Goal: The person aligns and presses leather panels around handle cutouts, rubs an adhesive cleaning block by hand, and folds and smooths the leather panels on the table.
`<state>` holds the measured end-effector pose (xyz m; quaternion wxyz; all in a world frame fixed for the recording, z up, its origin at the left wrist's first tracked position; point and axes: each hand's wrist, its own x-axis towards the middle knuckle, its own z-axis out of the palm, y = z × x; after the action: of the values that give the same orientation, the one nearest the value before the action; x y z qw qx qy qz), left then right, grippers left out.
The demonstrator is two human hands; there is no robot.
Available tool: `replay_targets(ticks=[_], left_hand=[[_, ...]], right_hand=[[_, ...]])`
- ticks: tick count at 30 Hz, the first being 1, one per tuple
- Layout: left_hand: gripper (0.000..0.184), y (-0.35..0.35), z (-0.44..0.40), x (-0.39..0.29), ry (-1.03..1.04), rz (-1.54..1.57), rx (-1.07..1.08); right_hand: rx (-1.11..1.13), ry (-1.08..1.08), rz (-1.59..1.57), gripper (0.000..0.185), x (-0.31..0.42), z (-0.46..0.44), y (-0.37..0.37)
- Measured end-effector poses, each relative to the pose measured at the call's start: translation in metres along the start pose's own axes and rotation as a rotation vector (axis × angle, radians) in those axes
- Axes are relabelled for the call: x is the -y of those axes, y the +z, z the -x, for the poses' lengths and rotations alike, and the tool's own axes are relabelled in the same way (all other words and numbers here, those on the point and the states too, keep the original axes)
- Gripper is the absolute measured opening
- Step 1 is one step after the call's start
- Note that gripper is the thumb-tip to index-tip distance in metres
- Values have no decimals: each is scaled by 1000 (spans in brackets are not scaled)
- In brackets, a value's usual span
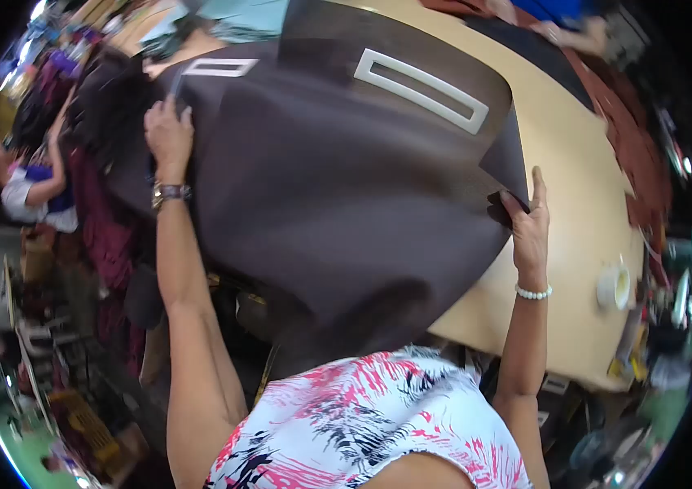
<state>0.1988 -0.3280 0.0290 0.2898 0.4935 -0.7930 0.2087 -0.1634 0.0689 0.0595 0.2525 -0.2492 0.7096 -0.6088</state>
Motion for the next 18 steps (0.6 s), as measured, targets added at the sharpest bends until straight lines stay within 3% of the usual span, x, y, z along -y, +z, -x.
replay_targets(ticks=[2,5,7,11,15,18], left_hand=[[41,-25,-14,-53,164,124,-116],[40,-73,-19,-159,313,509,-64],[43,-97,-5,-227,441,741,88],[55,-99,53,-335,802,761,331],[65,-93,113,-367,896,686,654],[69,-119,148,-356,895,574,577]], right_hand=[[-107,59,31,76,-17,16,-39],[-299,38,146,77,-54,35,-94],[-428,19,269,77,-53,54,-119],[-649,-16,563,78,-59,78,-167],[-748,-188,785,76,-79,96,-206],[-658,5,705,74,-72,120,-223]])
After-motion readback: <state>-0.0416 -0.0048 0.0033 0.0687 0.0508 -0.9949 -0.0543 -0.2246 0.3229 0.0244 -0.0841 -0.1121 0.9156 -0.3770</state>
